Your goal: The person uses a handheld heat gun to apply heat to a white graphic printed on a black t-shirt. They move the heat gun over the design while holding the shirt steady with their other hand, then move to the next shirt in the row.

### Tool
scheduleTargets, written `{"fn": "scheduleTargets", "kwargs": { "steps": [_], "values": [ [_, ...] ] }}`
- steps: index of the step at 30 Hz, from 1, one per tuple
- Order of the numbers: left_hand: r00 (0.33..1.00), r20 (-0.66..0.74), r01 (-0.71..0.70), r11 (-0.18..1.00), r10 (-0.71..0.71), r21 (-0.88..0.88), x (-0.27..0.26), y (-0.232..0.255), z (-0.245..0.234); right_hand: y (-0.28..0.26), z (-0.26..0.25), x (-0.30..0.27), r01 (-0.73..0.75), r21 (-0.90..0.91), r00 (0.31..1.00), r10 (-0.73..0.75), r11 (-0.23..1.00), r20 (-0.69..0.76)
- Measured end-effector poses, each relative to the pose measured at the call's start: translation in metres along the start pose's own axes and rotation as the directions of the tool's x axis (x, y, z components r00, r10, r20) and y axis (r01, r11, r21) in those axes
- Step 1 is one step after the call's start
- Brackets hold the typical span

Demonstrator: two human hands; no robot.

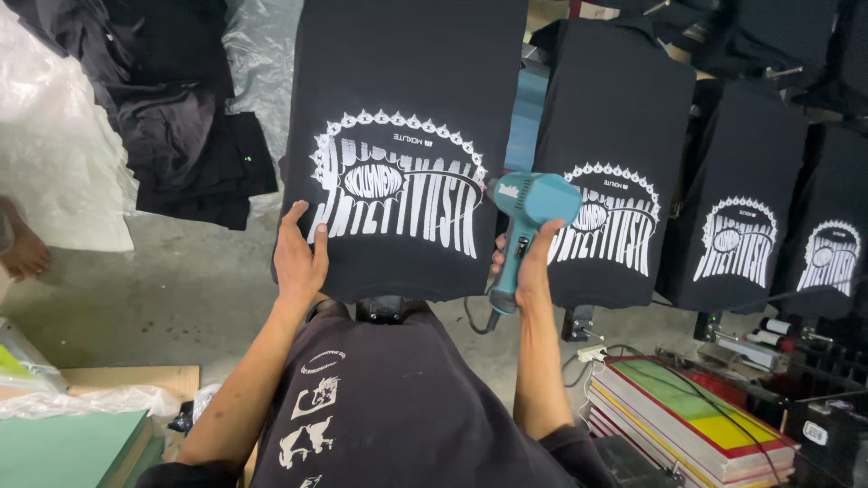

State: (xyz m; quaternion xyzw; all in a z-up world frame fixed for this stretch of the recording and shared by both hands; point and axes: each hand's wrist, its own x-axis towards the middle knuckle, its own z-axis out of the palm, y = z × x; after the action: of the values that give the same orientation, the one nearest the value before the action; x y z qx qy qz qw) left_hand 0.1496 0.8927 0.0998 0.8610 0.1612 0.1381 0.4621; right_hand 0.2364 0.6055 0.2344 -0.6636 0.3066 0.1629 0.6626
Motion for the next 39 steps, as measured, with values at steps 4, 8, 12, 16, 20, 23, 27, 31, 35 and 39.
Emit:
{"fn": "scheduleTargets", "kwargs": {
  "steps": [4,8,12,16,20,23,27,31,35,39],
  "values": [
    [0.999,0.003,-0.046,0.999,0.046,-0.001,-0.003,-0.005,0.003,-0.003,-0.002,-0.016,-0.041,-0.012,0.998,0.042,0.999,0.048],
    [0.996,-0.011,-0.085,0.996,0.085,0.034,-0.004,-0.005,0.004,0.001,-0.004,-0.029,-0.079,-0.036,0.995,0.081,0.996,0.054],
    [0.992,-0.013,-0.126,0.991,0.126,0.046,-0.005,-0.004,0.005,0.01,-0.016,-0.04,-0.116,-0.038,0.993,0.117,0.993,0.027],
    [0.985,-0.032,-0.166,0.984,0.169,0.066,-0.007,-0.012,0.011,0.011,-0.024,-0.055,-0.109,-0.072,0.992,0.113,0.991,0.05],
    [0.985,-0.024,-0.169,0.983,0.171,0.072,-0.007,-0.013,0.011,0.02,-0.034,-0.062,-0.161,-0.039,0.984,0.163,0.986,0.072],
    [0.985,-0.021,-0.17,0.983,0.171,0.064,-0.008,-0.015,0.012,0.019,-0.035,-0.07,-0.176,-0.03,0.981,0.178,0.984,0.074],
    [0.984,-0.017,-0.174,0.983,0.176,0.063,-0.008,-0.015,0.013,0.021,-0.03,-0.079,-0.171,-0.057,0.983,0.174,0.984,0.062],
    [0.985,-0.022,-0.171,0.983,0.172,0.071,-0.008,-0.014,0.014,0.028,-0.038,-0.075,-0.219,-0.029,0.972,0.22,0.975,0.08],
    [0.985,-0.016,-0.169,0.982,0.171,0.078,-0.008,-0.015,0.013,0.015,-0.026,-0.073,-0.201,-0.039,0.976,0.204,0.979,0.072],
    [0.987,-0.018,-0.157,0.986,0.158,0.051,-0.006,-0.009,0.011,0.011,-0.021,-0.058,-0.181,0.001,0.982,0.181,0.983,0.06]
  ]
}}
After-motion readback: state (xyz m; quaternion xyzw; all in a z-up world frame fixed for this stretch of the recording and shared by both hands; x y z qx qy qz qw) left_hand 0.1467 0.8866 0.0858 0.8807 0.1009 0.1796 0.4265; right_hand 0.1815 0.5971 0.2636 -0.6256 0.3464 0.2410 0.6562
